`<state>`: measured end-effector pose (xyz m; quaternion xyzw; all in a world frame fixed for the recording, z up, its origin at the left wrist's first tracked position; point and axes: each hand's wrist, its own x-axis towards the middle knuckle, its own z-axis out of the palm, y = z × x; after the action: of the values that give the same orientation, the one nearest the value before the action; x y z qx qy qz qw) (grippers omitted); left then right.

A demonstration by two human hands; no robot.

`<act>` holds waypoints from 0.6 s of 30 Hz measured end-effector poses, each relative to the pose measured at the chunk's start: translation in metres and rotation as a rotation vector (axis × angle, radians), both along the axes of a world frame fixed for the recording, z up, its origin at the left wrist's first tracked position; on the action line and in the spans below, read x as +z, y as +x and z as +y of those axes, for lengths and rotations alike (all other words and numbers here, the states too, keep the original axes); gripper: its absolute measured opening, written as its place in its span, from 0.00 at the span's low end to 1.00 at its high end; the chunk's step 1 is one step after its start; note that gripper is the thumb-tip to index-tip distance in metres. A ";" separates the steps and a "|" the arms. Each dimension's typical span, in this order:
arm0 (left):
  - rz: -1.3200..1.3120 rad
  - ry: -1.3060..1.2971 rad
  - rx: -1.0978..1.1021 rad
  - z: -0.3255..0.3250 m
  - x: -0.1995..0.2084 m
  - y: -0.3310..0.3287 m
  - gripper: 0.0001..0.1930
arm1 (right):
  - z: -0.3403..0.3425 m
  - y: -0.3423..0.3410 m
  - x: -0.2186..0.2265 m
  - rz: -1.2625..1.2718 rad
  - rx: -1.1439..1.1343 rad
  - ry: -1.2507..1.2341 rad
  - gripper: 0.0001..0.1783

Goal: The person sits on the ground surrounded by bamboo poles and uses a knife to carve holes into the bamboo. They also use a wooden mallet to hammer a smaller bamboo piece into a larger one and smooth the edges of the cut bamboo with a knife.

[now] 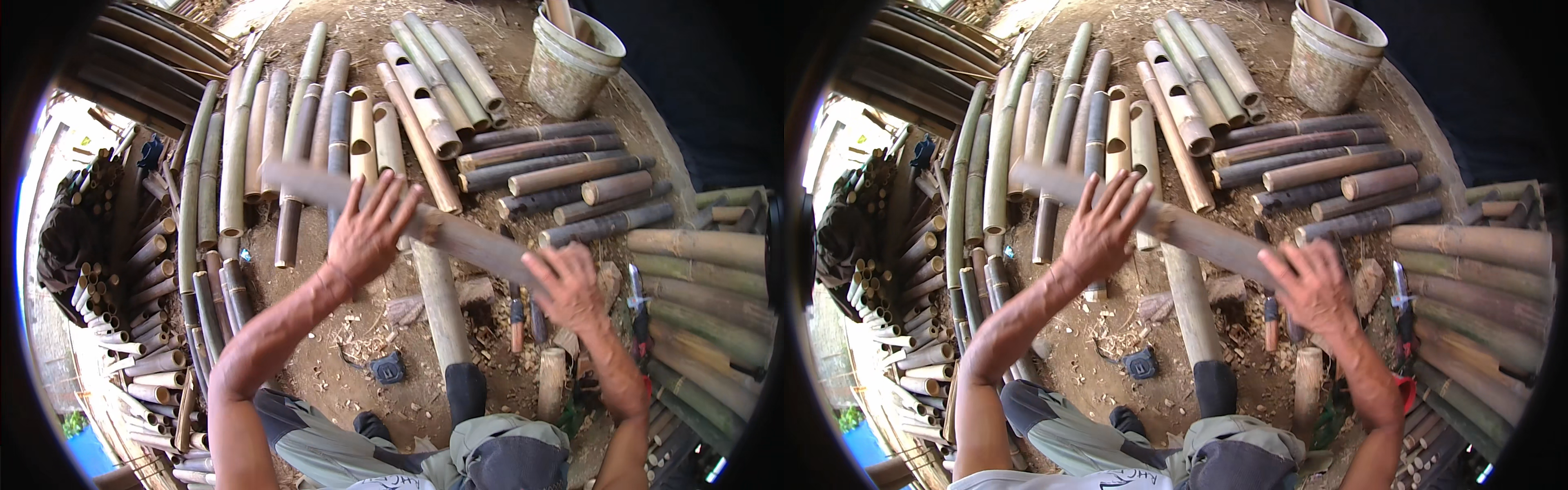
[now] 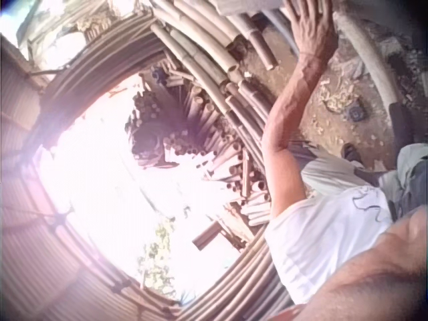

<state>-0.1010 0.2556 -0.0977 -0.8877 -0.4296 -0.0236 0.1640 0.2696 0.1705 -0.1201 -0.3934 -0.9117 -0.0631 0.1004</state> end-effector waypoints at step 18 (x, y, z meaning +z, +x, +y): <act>-1.670 -0.343 0.780 -0.165 -0.109 -0.002 0.52 | -0.104 -0.045 -0.222 0.093 -1.043 -0.736 0.45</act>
<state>-0.1031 0.0909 -0.2066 -0.3885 -0.6732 -0.5331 -0.3342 0.2244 0.0670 -0.3426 -0.7965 -0.5571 0.2307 -0.0458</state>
